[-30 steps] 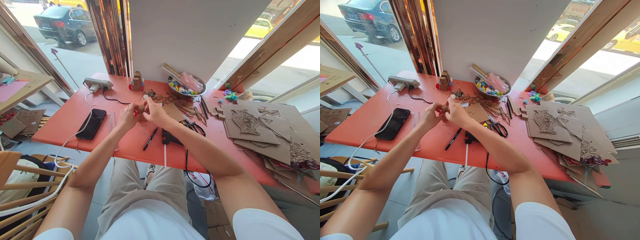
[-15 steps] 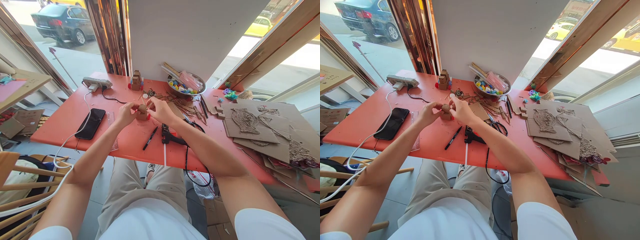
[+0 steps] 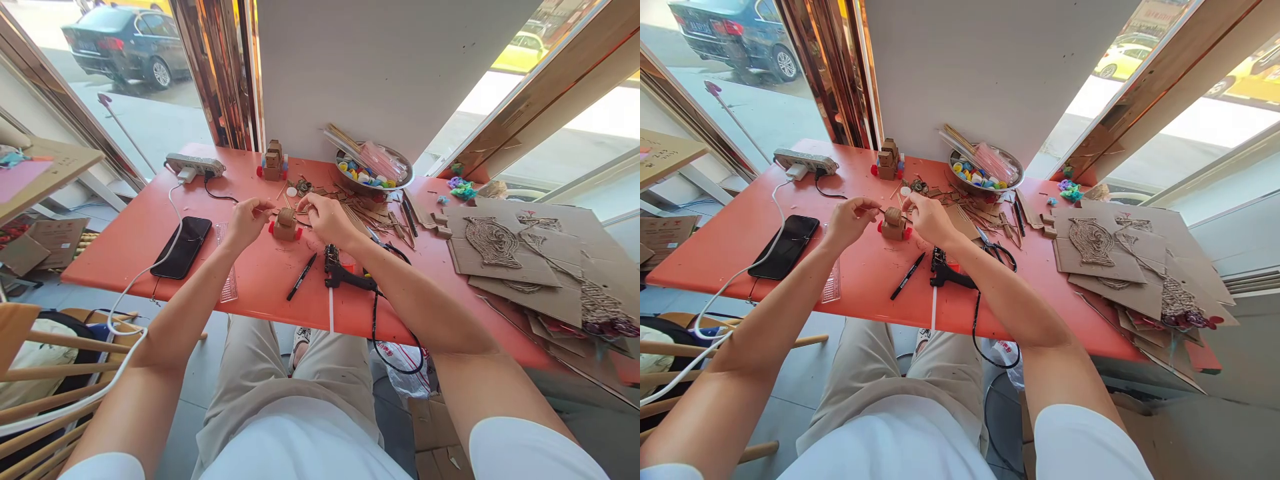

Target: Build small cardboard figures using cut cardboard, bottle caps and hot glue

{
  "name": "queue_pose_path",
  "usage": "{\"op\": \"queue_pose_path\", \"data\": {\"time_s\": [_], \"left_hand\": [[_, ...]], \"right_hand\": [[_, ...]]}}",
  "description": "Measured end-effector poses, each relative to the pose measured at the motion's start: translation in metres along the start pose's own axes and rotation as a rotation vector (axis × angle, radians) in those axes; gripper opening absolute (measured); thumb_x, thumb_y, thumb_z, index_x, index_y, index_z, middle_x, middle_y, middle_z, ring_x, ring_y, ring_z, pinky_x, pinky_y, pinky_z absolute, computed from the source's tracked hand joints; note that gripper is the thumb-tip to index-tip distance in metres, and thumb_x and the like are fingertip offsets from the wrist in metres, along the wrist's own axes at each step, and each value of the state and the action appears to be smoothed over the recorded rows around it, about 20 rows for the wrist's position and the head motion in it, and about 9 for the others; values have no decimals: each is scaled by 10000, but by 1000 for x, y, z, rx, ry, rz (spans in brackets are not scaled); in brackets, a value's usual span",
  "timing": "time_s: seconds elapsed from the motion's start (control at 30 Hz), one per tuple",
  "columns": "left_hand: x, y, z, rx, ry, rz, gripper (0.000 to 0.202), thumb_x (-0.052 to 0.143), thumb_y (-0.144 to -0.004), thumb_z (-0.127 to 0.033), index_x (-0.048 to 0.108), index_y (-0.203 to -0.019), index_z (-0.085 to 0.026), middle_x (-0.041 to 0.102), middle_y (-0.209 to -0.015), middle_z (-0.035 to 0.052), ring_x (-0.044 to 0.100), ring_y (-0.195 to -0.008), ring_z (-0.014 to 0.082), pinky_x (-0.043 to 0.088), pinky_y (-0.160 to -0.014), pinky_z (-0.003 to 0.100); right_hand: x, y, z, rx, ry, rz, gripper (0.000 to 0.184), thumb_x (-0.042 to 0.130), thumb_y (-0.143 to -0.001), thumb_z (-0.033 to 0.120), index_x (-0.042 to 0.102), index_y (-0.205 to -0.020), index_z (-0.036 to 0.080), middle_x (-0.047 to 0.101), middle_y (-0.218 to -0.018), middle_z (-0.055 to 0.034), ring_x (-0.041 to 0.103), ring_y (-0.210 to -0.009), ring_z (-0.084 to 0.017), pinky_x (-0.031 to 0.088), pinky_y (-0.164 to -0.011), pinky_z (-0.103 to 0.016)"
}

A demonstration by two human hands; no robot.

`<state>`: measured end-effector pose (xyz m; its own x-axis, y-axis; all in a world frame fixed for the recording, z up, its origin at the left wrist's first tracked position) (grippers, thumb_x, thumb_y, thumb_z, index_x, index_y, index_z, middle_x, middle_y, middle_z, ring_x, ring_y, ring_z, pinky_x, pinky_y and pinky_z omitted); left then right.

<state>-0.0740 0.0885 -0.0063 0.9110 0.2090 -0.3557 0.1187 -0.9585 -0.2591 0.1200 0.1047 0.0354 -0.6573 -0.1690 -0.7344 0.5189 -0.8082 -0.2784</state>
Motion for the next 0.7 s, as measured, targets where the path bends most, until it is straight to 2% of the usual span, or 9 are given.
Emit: {"op": "queue_pose_path", "data": {"time_s": [0.13, 0.23, 0.37, 0.53, 0.6, 0.7], "left_hand": [[-1, -13, -4, 33, 127, -38, 118, 775, -689, -218, 753, -804, -206, 782, -828, 31, 732, -793, 194, 619, -763, 310], [-11, -21, 4, 8, 258, -192, 90, 738, -703, -190, 736, -792, -200, 754, -796, 19, 724, -779, 173, 620, -790, 306], [-25, -22, 23, -54, 353, -381, 138, 766, -664, -147, 703, -764, -218, 724, -751, -7, 712, -771, 155, 615, -763, 278], [-33, -17, 39, -51, 299, -451, 129, 789, -676, -180, 688, -745, -220, 700, -721, -5, 702, -735, 159, 608, -706, 287], [-33, -17, 40, -35, 278, -473, 119, 788, -682, -193, 679, -723, -220, 688, -693, -13, 691, -706, 157, 603, -691, 290], [-32, -17, 42, -35, 268, -472, 102, 778, -690, -182, 685, -706, -220, 669, -651, -23, 668, -658, 151, 586, -671, 288]], "right_hand": [[-5, 6, -1, 30, -46, 4, 279, 454, -840, 136, 714, -910, 208, 588, -620, 21, 541, -588, -177, 438, -679, -301], [-12, 14, -5, 89, -162, 3, 214, 516, -828, 175, 724, -868, 203, 636, -643, 8, 592, -597, -171, 482, -680, -308], [-16, 24, -15, 223, -442, 38, 65, 681, -802, 275, 688, -776, 216, 650, -623, -2, 614, -545, -155, 546, -614, -306], [-23, 31, -23, 268, -612, 11, 325, 881, -714, 448, 644, -717, 226, 663, -644, -14, 634, -547, -154, 593, -594, -324], [-24, 32, -24, 261, -604, -9, 391, 883, -728, 520, 618, -713, 233, 643, -619, -1, 593, -507, -140, 565, -556, -313], [-22, 29, -21, 219, -525, -42, 385, 783, -836, 553, 580, -726, 246, 590, -573, 25, 511, -464, -124, 487, -525, -291]]}}
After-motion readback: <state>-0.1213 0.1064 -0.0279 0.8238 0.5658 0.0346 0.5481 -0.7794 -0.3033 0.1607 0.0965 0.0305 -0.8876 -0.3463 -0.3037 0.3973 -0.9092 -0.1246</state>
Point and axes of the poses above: each hand's wrist, its own y-axis away from the middle knuckle, its own x-axis out of the palm, z = x × y, the point moved 6 cm from there along -y, towards the middle knuckle
